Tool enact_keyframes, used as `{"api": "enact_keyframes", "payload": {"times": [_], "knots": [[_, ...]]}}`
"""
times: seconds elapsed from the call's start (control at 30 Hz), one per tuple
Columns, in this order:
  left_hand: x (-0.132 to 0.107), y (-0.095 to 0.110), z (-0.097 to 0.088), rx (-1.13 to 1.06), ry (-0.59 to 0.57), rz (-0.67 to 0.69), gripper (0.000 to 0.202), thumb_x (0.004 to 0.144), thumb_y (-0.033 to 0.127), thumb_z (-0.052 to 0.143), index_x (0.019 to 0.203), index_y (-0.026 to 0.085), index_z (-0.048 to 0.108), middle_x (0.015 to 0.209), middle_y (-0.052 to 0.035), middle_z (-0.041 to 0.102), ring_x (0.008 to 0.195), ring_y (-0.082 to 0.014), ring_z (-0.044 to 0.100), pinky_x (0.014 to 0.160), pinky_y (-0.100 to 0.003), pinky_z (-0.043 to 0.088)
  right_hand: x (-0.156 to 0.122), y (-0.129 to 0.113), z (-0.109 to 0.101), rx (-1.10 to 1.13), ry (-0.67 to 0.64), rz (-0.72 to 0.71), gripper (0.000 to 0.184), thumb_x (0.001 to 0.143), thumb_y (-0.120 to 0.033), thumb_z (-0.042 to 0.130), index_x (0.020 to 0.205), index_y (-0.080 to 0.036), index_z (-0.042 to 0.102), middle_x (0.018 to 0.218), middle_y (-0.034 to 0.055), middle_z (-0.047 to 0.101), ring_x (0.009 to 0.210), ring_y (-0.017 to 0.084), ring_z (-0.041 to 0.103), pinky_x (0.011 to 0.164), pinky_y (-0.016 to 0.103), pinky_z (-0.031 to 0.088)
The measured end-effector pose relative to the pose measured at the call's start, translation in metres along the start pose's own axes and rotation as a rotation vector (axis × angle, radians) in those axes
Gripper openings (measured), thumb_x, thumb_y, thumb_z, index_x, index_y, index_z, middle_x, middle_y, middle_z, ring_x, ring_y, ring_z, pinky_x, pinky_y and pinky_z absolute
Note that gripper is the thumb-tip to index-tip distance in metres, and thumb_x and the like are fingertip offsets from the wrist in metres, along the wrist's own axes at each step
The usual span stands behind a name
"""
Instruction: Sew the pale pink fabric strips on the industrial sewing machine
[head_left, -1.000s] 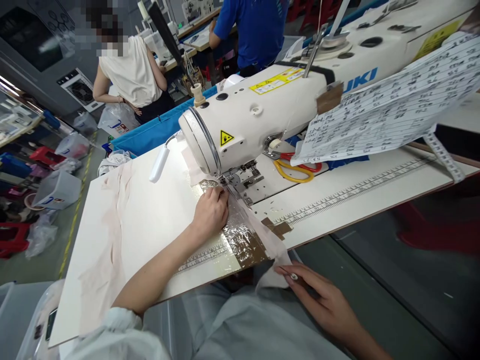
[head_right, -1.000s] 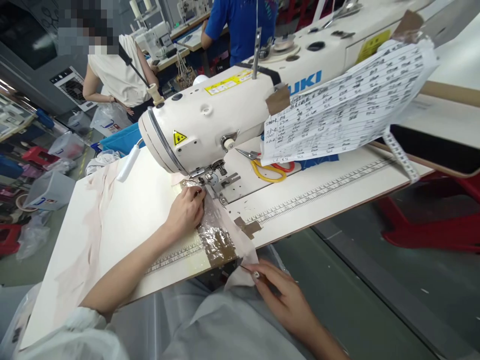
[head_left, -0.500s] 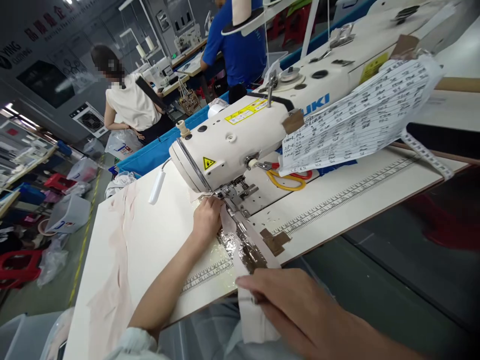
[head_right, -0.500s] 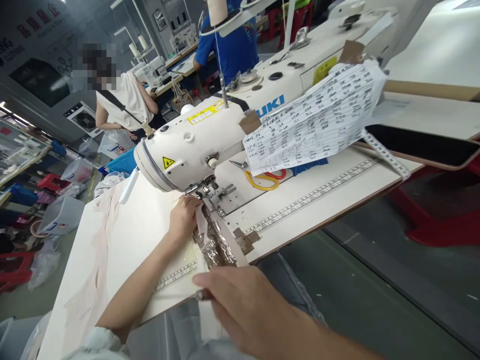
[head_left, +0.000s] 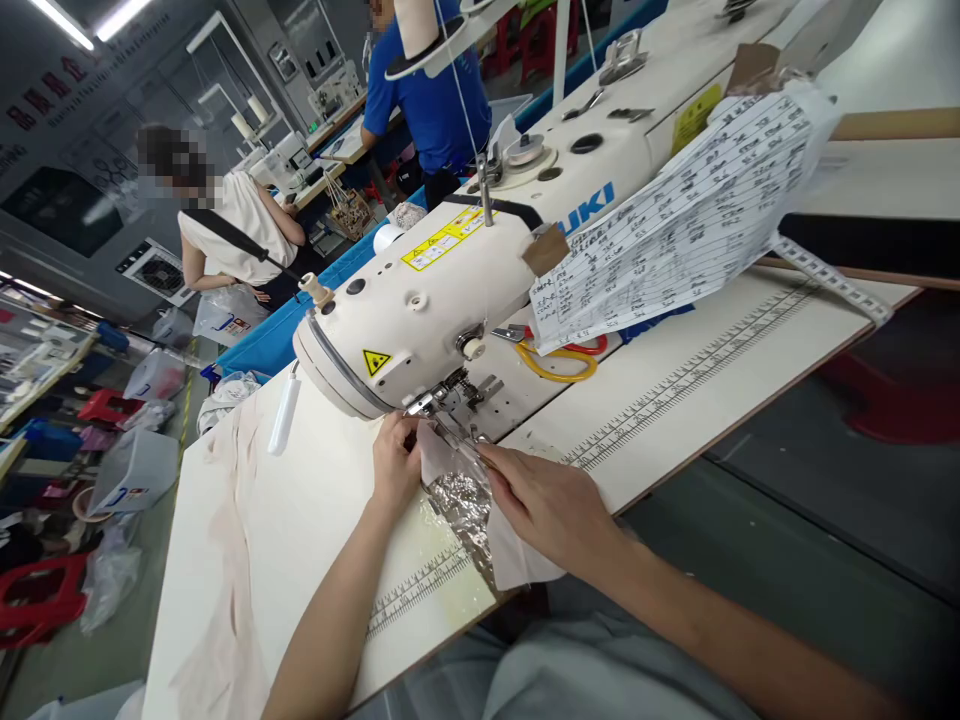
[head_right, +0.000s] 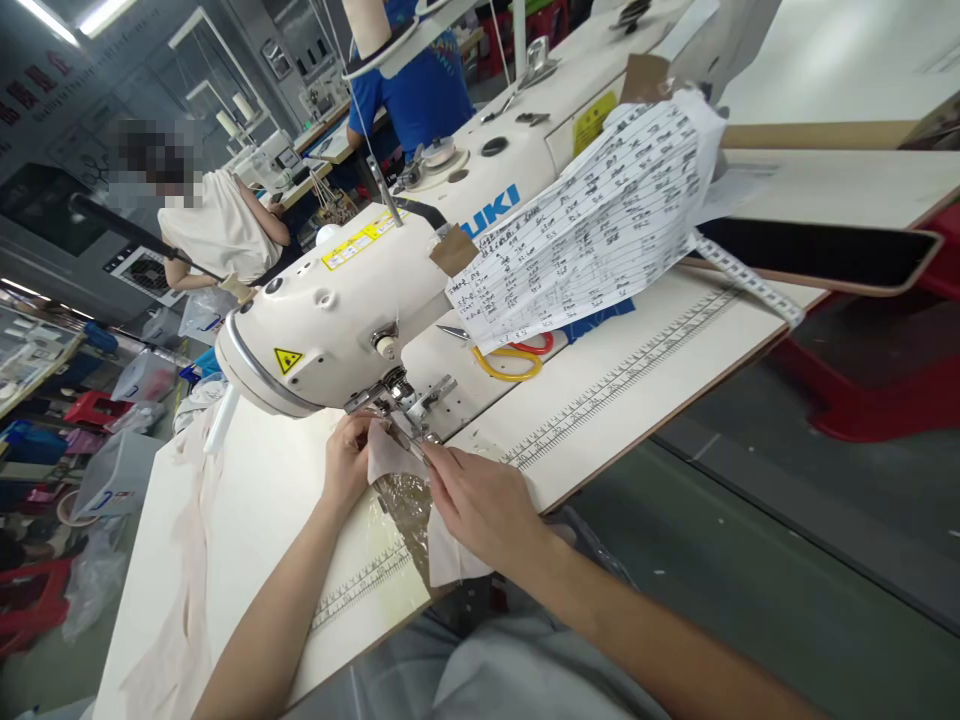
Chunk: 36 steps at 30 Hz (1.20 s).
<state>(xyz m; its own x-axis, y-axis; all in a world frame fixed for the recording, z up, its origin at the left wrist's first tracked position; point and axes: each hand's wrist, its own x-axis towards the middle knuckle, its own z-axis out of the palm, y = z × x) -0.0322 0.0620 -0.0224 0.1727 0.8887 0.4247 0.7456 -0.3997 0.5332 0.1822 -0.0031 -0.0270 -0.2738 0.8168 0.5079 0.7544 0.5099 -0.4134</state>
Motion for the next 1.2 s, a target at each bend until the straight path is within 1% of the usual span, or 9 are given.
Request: {"api": "enact_keyframes", "payload": {"times": [0.17,0.3,0.47,0.6,0.77,1.03,1.2], "knots": [[-0.001,-0.005,0.002,0.001,0.007,0.013,0.021,0.092,0.034,0.056,0.080,0.020,0.064,0.083,-0.0055,0.068,0.082,-0.0199,0.065,0.073,-0.032,0.053,0.006,0.000,0.008,0.016,-0.006,-0.035,0.028,0.098,-0.014,0.042,0.118,-0.015,0.061,0.096,0.0076,0.076,0.076,0.018,0.072,0.059,0.026,0.048],[-0.002,-0.005,0.003,-0.005,0.020,-0.001,0.022,0.093,0.034,0.055,0.080,0.019,0.065,0.082,-0.0054,0.068,0.082,-0.0193,0.064,0.073,-0.031,0.052,0.007,-0.001,0.011,0.011,-0.003,-0.040,0.027,0.096,-0.012,0.044,0.117,-0.014,0.062,0.094,0.0080,0.076,0.075,0.018,0.071,0.058,0.026,0.046],[-0.001,-0.003,0.004,-0.011,0.022,-0.003,0.022,0.094,0.034,0.055,0.081,0.019,0.066,0.080,-0.0052,0.067,0.081,-0.0194,0.064,0.075,-0.033,0.053,0.008,-0.002,0.010,-0.008,0.010,-0.041,0.027,0.095,-0.011,0.044,0.115,-0.014,0.062,0.090,0.0060,0.076,0.072,0.017,0.070,0.056,0.027,0.044],[-0.001,-0.001,0.003,-0.022,0.028,-0.006,0.022,0.093,0.034,0.056,0.081,0.019,0.066,0.080,-0.0052,0.067,0.081,-0.0198,0.064,0.075,-0.033,0.053,0.010,-0.004,0.008,-0.002,-0.020,-0.040,0.029,0.094,-0.010,0.045,0.117,-0.013,0.061,0.090,0.0052,0.075,0.073,0.017,0.070,0.056,0.027,0.044],[-0.002,-0.001,0.003,0.012,0.033,-0.010,0.025,0.094,0.037,0.054,0.079,0.020,0.065,0.079,-0.0051,0.067,0.081,-0.0197,0.065,0.073,-0.033,0.053,0.011,-0.004,0.008,-0.001,-0.048,-0.050,0.028,0.095,-0.011,0.045,0.118,-0.015,0.060,0.090,0.0048,0.075,0.072,0.017,0.070,0.055,0.028,0.044],[0.000,-0.001,0.001,0.064,-0.026,0.041,0.015,0.091,0.030,0.054,0.085,0.020,0.063,0.081,-0.0048,0.066,0.081,-0.0190,0.064,0.074,-0.032,0.052,0.008,-0.004,0.011,-0.067,-0.028,-0.086,0.028,0.096,-0.009,0.046,0.121,-0.012,0.058,0.089,0.0049,0.074,0.074,0.017,0.070,0.058,0.029,0.045],[0.002,0.000,0.001,0.086,-0.024,0.034,0.012,0.089,0.027,0.054,0.082,0.020,0.060,0.081,-0.0045,0.066,0.079,-0.0189,0.062,0.071,-0.032,0.049,0.007,-0.004,0.013,-0.092,-0.027,-0.108,0.028,0.095,-0.007,0.048,0.121,-0.010,0.058,0.088,0.0053,0.073,0.073,0.018,0.070,0.056,0.029,0.044]]}}
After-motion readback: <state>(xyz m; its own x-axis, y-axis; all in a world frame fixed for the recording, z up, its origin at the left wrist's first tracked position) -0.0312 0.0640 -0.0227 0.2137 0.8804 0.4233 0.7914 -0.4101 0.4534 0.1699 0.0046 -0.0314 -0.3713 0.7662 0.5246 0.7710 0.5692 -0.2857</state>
